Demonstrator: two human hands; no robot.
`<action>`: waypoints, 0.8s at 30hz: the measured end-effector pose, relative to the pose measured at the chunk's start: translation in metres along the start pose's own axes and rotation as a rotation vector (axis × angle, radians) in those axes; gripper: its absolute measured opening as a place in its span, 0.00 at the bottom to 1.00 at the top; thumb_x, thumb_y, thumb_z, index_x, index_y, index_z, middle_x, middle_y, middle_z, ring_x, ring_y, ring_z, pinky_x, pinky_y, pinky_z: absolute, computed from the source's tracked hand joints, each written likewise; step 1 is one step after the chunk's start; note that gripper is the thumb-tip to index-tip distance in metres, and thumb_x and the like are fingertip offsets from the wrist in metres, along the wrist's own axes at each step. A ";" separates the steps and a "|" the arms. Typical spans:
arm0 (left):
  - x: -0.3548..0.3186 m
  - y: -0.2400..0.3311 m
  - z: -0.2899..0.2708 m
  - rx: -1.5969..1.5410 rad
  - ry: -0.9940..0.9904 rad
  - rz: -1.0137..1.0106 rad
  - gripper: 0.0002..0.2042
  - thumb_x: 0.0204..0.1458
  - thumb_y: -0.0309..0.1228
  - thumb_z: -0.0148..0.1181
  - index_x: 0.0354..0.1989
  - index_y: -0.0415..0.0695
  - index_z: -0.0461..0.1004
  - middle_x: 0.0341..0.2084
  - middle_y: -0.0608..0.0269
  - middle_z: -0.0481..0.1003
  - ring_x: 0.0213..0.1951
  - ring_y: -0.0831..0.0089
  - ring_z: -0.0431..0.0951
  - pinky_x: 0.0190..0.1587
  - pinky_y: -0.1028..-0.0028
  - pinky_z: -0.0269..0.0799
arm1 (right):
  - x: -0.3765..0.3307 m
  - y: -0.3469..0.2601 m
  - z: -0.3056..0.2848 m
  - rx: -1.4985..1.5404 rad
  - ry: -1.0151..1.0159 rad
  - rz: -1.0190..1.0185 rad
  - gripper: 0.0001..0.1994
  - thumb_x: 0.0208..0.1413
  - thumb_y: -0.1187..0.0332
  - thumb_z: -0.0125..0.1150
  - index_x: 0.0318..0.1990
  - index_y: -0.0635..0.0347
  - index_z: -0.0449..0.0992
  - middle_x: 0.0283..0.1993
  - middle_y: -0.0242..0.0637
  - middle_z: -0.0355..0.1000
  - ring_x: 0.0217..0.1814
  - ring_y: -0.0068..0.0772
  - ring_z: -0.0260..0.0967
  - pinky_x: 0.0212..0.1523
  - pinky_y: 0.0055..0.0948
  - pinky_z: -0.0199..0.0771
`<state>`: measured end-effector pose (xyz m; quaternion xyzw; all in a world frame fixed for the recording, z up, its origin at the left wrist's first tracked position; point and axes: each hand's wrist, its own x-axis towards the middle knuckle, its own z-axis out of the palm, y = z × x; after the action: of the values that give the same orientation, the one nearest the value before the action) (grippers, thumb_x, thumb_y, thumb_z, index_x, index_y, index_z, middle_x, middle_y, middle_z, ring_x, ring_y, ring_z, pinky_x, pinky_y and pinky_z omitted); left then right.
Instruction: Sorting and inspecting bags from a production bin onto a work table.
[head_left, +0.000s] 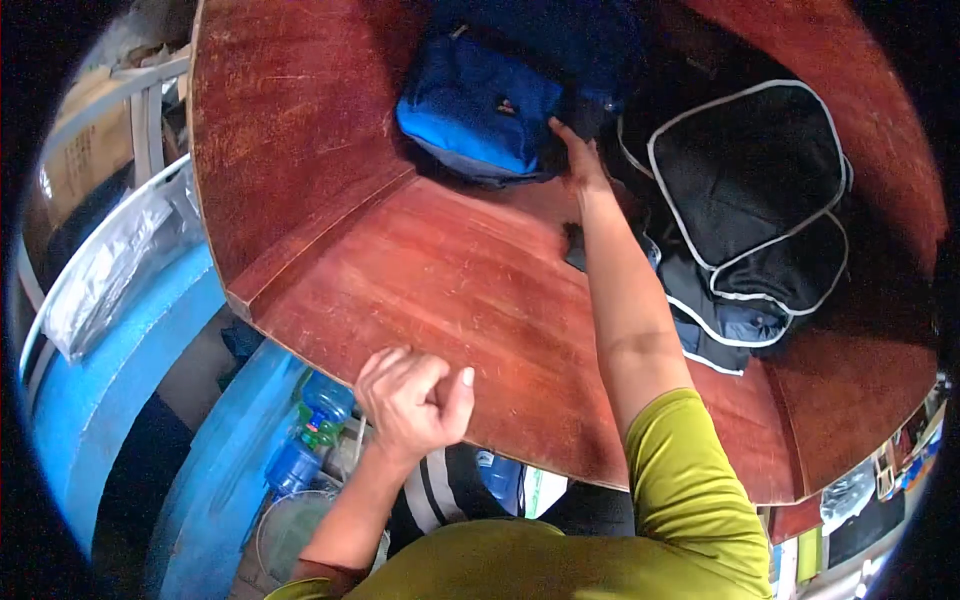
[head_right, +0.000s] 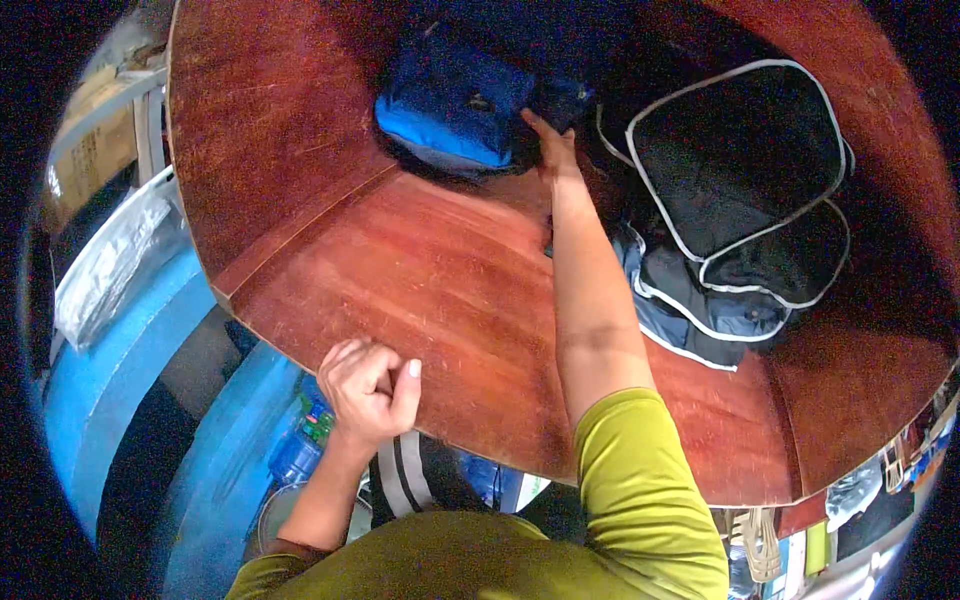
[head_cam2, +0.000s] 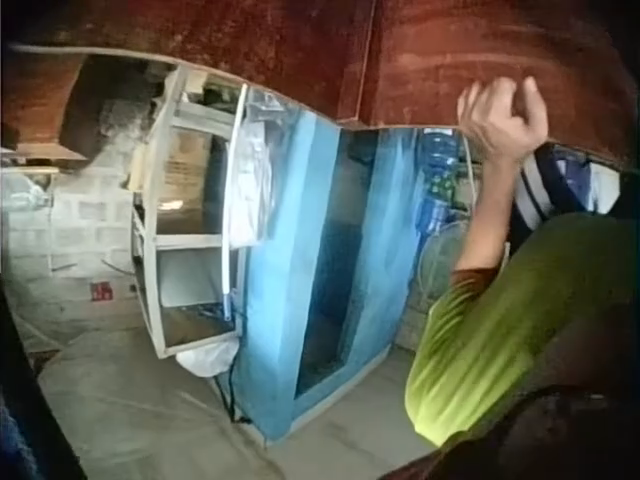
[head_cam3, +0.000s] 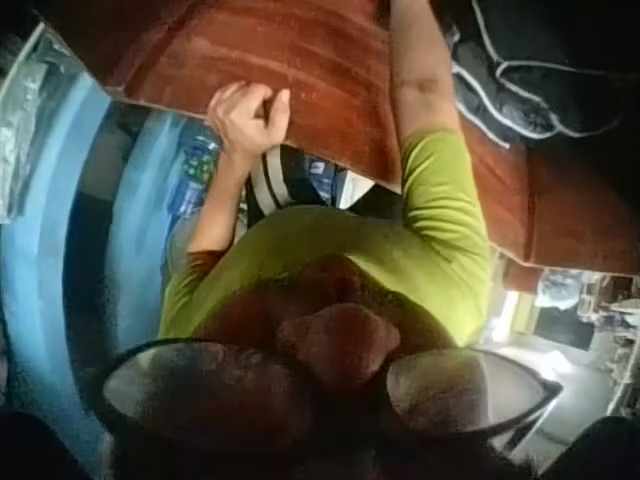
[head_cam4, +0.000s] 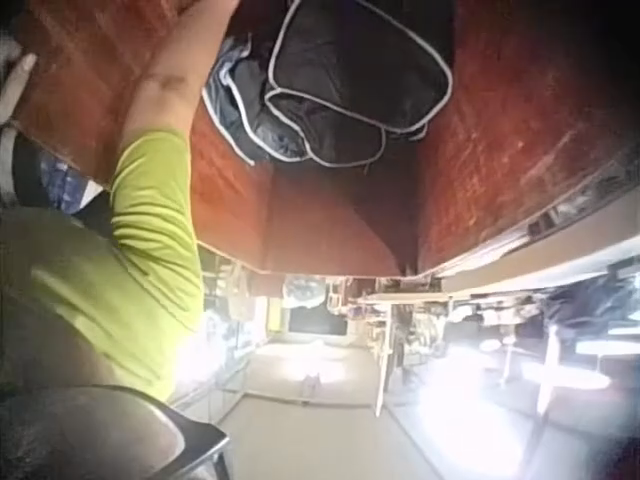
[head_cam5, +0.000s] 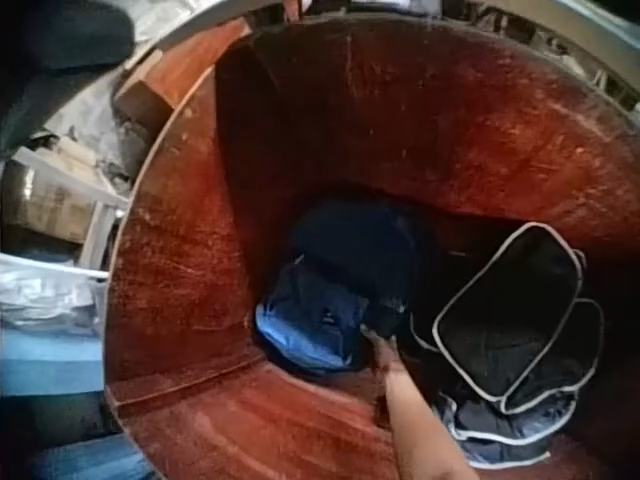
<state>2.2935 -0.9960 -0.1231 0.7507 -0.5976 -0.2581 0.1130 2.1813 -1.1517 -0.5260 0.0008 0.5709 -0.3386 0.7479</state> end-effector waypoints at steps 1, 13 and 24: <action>0.002 0.001 0.002 0.010 -0.022 0.003 0.16 0.46 0.33 0.66 0.13 0.48 0.65 0.09 0.63 0.61 0.14 0.60 0.65 0.24 0.64 0.61 | 0.012 -0.013 0.000 -0.007 0.003 -0.016 0.38 0.48 0.58 0.78 0.65 0.59 0.67 0.59 0.43 0.73 0.55 0.44 0.75 0.52 0.46 0.79; -0.013 0.023 -0.014 0.153 -0.101 -0.111 0.14 0.51 0.40 0.59 0.20 0.44 0.73 0.21 0.48 0.77 0.29 0.44 0.78 0.32 0.48 0.71 | -0.242 -0.129 0.054 -0.528 0.117 -0.570 0.25 0.45 0.66 0.72 0.51 0.66 0.77 0.46 0.43 0.80 0.47 0.39 0.77 0.51 0.37 0.76; 0.008 -0.059 -0.031 -0.228 -0.419 -0.029 0.13 0.53 0.36 0.59 0.39 0.39 0.80 0.37 0.54 0.81 0.42 0.61 0.79 0.48 0.61 0.73 | -0.798 -0.154 -0.196 0.279 0.633 -0.871 0.29 0.47 0.74 0.72 0.59 0.68 0.69 0.53 0.42 0.75 0.54 0.32 0.72 0.57 0.34 0.73</action>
<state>2.3607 -0.9922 -0.1269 0.6717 -0.5640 -0.4757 0.0668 1.8408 -0.7912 0.1467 -0.0346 0.6649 -0.6722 0.3237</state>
